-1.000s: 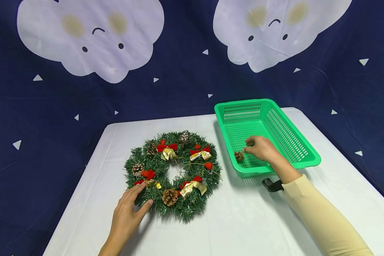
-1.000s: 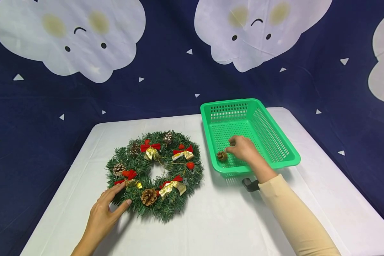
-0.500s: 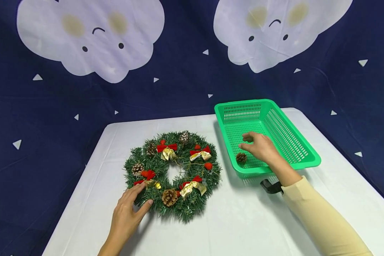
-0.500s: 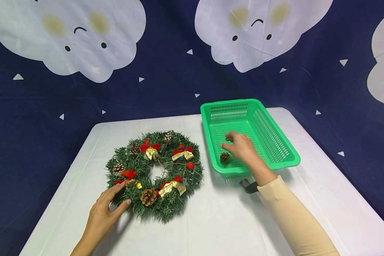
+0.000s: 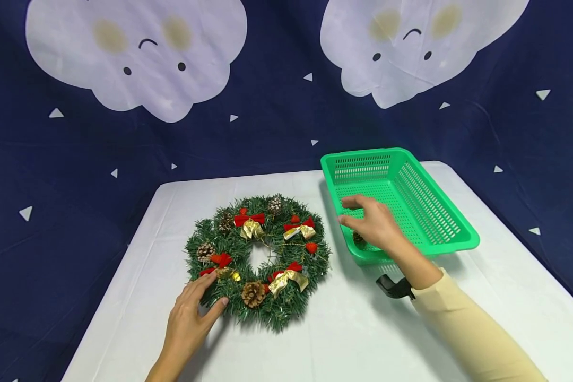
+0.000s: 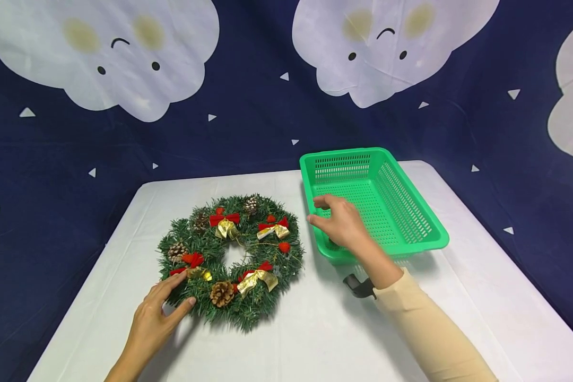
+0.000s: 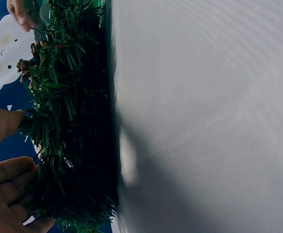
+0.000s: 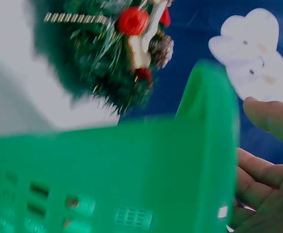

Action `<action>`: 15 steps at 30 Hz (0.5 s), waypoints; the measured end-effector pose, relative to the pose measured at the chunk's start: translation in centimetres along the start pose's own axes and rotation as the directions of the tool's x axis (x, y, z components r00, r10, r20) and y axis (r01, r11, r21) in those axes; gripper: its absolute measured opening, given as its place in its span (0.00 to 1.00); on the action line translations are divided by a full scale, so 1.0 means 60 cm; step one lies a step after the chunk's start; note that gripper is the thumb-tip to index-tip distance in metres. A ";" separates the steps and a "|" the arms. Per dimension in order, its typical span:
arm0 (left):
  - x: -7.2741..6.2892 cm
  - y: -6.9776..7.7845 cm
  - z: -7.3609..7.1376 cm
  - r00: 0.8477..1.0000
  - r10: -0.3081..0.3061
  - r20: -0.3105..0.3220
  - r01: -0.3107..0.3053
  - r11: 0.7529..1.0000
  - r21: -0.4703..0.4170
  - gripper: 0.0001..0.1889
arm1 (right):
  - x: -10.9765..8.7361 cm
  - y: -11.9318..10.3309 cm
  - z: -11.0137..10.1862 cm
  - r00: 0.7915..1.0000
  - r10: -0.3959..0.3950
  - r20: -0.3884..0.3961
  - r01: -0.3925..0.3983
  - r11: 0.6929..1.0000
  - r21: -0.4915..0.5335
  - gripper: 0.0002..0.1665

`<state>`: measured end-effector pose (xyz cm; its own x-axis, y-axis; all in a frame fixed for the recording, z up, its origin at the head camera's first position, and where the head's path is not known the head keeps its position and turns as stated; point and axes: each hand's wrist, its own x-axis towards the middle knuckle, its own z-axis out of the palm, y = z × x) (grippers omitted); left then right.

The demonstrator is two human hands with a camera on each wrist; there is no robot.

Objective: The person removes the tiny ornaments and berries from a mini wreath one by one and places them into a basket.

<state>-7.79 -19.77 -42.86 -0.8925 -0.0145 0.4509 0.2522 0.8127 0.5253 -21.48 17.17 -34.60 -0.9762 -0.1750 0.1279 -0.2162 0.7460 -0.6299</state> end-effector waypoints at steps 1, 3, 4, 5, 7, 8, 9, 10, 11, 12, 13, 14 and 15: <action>0.000 0.000 0.000 1.000 0.001 0.000 -0.001 1.000 0.001 0.32 | -0.002 -0.005 0.003 1.000 -0.012 -0.004 0.012 1.000 0.008 0.29; 0.001 0.000 0.000 1.000 0.002 0.002 -0.002 1.000 0.002 0.32 | -0.007 -0.016 0.008 0.999 -0.043 -0.015 0.043 0.999 0.017 0.29; 0.001 0.000 0.000 1.000 0.001 0.003 -0.001 1.000 0.003 0.32 | -0.009 -0.021 0.011 0.998 -0.057 -0.019 0.058 0.998 0.024 0.29; 0.002 0.000 0.000 1.000 0.000 0.005 0.000 1.000 0.003 0.32 | -0.012 -0.026 0.014 0.997 -0.074 -0.024 0.075 0.997 0.028 0.29; 0.002 0.001 0.000 1.000 -0.004 0.009 0.004 1.000 0.005 0.32 | -0.016 -0.036 0.020 0.994 -0.106 -0.029 0.106 0.994 0.030 0.29; 0.002 0.001 0.000 1.000 -0.005 0.010 0.005 1.000 0.006 0.32 | -0.019 -0.041 0.024 0.993 -0.117 -0.029 0.118 0.992 0.034 0.29; 0.002 0.001 0.000 1.000 -0.006 0.011 0.006 1.000 0.006 0.32 | -0.021 -0.046 0.027 0.991 -0.129 -0.027 0.130 0.991 0.038 0.29; 0.001 0.001 0.000 1.000 -0.007 0.011 0.007 1.000 0.006 0.32 | -0.024 -0.052 0.031 0.990 -0.138 -0.023 0.138 0.990 0.040 0.29; 0.001 0.001 0.000 1.000 -0.006 0.010 0.006 1.000 0.006 0.32 | -0.026 -0.057 0.035 0.989 -0.146 -0.019 0.147 0.988 0.044 0.29; 0.001 0.000 0.000 1.000 -0.006 0.010 0.006 1.000 0.006 0.32 | -0.028 -0.061 0.040 0.988 -0.154 -0.014 0.154 0.987 0.047 0.30; 0.001 0.000 0.000 1.000 -0.006 0.010 0.006 1.000 0.006 0.32 | -0.031 -0.066 0.044 0.987 -0.163 -0.010 0.163 0.985 0.052 0.30; 0.001 0.000 0.000 1.000 -0.006 0.010 0.006 1.000 0.006 0.32 | -0.033 -0.070 0.048 0.984 -0.176 -0.007 0.176 0.983 0.058 0.30; 0.001 0.000 0.000 1.000 -0.006 0.010 0.006 1.000 0.006 0.32 | -0.034 -0.074 0.053 0.982 -0.190 -0.006 0.190 0.980 0.063 0.31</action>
<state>-7.87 -19.74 -42.83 -0.8977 -0.0135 0.4404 0.2448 0.8158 0.5239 -18.46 12.20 -34.49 -0.9173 -0.3101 0.2497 -0.3967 0.6570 -0.6411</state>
